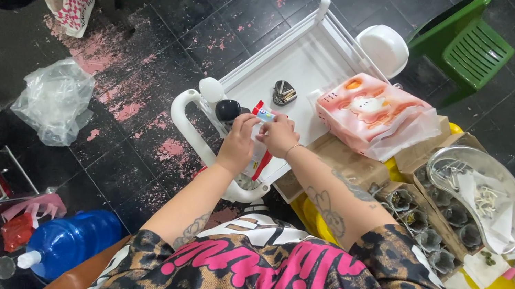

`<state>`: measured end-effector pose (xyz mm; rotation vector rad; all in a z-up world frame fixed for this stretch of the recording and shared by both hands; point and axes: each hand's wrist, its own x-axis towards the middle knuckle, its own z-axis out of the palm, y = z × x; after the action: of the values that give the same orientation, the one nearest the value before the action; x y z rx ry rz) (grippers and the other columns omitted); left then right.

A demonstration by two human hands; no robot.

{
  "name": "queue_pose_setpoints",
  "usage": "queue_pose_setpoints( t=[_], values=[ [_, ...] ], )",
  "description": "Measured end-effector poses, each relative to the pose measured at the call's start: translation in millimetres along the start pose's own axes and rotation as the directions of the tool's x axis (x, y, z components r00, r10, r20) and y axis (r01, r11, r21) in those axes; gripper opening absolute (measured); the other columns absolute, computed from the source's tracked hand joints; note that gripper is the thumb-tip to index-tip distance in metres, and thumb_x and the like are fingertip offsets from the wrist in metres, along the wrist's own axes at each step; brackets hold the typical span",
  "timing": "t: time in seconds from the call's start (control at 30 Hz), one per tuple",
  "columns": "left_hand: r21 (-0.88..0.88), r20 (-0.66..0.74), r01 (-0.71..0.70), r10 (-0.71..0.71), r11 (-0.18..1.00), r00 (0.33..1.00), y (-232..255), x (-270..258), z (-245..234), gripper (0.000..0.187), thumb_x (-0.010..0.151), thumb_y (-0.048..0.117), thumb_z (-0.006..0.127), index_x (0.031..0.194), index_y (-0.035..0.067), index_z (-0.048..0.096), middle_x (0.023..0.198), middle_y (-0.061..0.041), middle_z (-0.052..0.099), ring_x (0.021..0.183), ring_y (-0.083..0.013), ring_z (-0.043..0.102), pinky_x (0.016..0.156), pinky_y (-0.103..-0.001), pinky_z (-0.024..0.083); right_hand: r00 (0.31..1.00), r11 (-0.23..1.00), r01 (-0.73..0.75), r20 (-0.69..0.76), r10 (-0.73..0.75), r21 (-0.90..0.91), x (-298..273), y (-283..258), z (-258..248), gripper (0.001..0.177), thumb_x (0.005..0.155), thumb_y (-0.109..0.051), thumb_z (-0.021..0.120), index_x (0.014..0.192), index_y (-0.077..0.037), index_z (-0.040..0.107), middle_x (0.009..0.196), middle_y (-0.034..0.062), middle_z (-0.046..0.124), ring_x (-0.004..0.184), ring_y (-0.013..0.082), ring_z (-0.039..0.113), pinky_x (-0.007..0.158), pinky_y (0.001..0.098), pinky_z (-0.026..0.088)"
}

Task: Stirring melted wax in a pot on a heater and cleaning the surrounding workspace with wipes.

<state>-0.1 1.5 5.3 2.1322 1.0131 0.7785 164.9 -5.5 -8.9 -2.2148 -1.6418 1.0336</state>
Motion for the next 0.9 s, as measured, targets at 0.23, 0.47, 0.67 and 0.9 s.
queue_pose_setpoints(
  t=[0.23, 0.47, 0.67, 0.9],
  values=[
    [0.081, -0.050, -0.081, 0.085, 0.993, 0.995, -17.4, -8.4, 11.7, 0.059, 0.084, -0.010, 0.055, 0.139, 0.010, 0.046, 0.140, -0.017, 0.049, 0.124, -0.0425, 0.058, 0.102, -0.048, 0.051, 0.906, 0.465, -0.094, 0.269, -0.327, 0.880, 7.1, 35.7, -50.9, 0.013, 0.109, -0.023, 0.068, 0.110, -0.011, 0.072, 0.117, 0.0071, 0.061, 0.104, 0.0105, 0.056, 0.098, 0.0331, 0.044],
    [0.148, -0.222, -0.162, 0.192, 0.976, 0.956, 55.9, -5.0, -14.8, 0.054, 0.088, 0.001, 0.060, 0.139, 0.002, 0.046, 0.133, -0.024, 0.055, 0.125, -0.0433, 0.057, 0.105, -0.050, 0.048, 0.884, 0.199, -0.199, 0.263, -0.386, 0.960, -111.3, -21.9, -171.9, 0.007, 0.101, -0.018, 0.055, 0.097, -0.014, 0.057, 0.138, 0.0027, 0.062, 0.106, 0.0107, 0.060, 0.093, 0.0339, 0.052],
    [-0.731, 0.190, 0.263, -0.182, 0.629, 0.965, -3.7, -61.8, 71.1, 0.034, 0.113, 0.029, 0.059, 0.122, -0.003, 0.064, 0.100, -0.010, 0.063, 0.091, -0.0193, 0.059, 0.085, -0.033, 0.048, 0.887, 0.594, 0.441, -0.223, -0.405, 0.673, -218.9, -3.7, -195.2, 0.010, 0.101, -0.007, 0.064, 0.096, -0.007, 0.055, 0.133, 0.0080, 0.065, 0.120, 0.0190, 0.059, 0.105, 0.0342, 0.048],
    [-0.719, 0.670, 0.694, 0.293, 0.028, 0.682, 224.7, -47.1, 55.2, 0.047, 0.102, 0.041, 0.052, 0.126, 0.001, 0.060, 0.112, -0.001, 0.071, 0.101, -0.0117, 0.067, 0.089, -0.029, 0.053, 0.806, 0.865, 0.484, -0.451, -0.383, 0.130, -380.3, 30.2, -208.5, 0.013, 0.086, -0.009, 0.077, 0.094, -0.011, 0.068, 0.124, 0.0106, 0.065, 0.119, 0.0295, 0.061, 0.100, 0.0391, 0.052]
  ],
)
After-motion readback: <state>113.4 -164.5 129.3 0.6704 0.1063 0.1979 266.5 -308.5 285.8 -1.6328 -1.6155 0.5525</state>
